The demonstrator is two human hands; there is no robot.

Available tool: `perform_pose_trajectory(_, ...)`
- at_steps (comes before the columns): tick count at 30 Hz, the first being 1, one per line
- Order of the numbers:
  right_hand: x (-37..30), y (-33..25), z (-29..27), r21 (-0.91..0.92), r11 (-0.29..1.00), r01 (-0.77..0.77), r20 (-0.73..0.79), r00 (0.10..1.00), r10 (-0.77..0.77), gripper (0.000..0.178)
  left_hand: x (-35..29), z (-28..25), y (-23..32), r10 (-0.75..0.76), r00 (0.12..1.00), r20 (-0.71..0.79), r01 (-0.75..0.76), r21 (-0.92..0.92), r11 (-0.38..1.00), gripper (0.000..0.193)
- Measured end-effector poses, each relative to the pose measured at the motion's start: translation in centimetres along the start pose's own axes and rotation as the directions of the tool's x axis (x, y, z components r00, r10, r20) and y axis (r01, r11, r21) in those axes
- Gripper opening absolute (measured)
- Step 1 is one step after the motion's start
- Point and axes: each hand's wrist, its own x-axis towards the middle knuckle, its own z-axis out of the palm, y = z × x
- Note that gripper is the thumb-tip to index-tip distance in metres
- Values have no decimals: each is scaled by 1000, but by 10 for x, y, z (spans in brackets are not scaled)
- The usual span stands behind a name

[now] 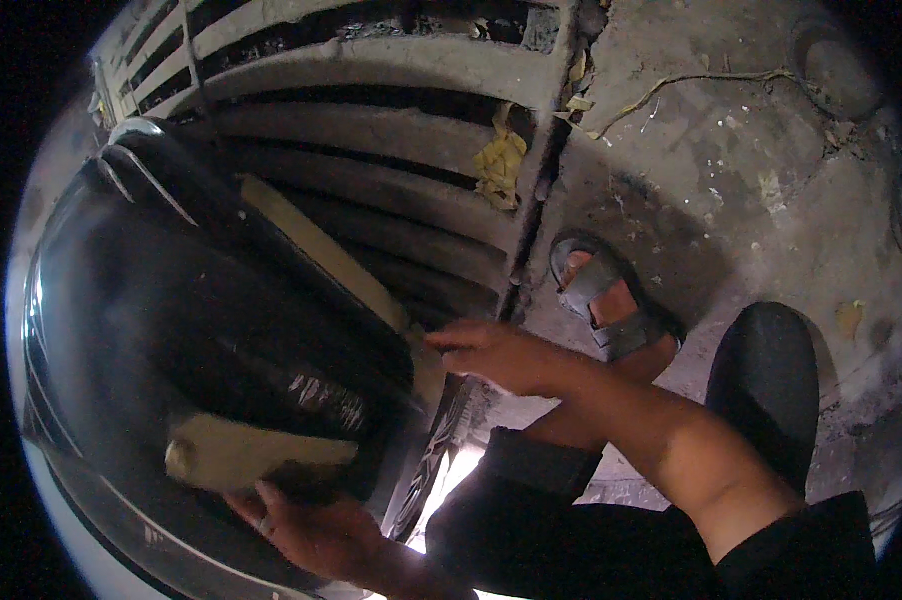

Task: The person applies body filler to the damaged hood and side panel of a car using a spreader and a mixing board. They scoop the filler material onto the spreader and smooth it across the vehicle surfaces.

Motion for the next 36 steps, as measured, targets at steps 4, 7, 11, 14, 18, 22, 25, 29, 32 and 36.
perform_pose_trajectory(4,-33,-57,0,228,920,320,-1,944,-329,43,-11,19,0,-278,961,4,278,20,960,62)
perform_pose_trajectory(7,-48,-67,22,105,804,585,20,807,-590,41,-12,20,-1,-321,946,51,320,33,947,62)
perform_pose_trajectory(11,-20,1,12,-374,750,546,3,809,-587,43,-7,14,6,-272,961,48,260,174,950,61)
perform_pose_trajectory(14,21,28,-13,153,987,-53,-102,992,70,48,-8,14,6,-262,962,76,262,17,965,60)
perform_pose_trajectory(18,53,19,-25,264,896,-357,62,933,354,52,-8,14,-2,-191,980,54,189,30,981,63)
perform_pose_trajectory(22,50,15,-9,313,894,-319,60,947,316,53,-5,12,-3,-186,980,64,183,48,982,70)
perform_pose_trajectory(25,43,23,9,125,980,-155,-1,988,156,51,-3,5,-6,-142,990,-18,143,157,977,62)
perform_pose_trajectory(29,34,46,22,-68,997,46,-48,998,-49,51,3,-6,-10,-18,999,47,1,337,942,46)
perform_pose_trajectory(32,30,58,18,-10,999,45,52,998,-44,52,6,-10,-9,13,998,54,-32,353,935,39)
perform_pose_trajectory(36,55,39,-19,228,939,-256,64,967,247,55,5,-8,-8,79,989,124,-139,621,771,43)
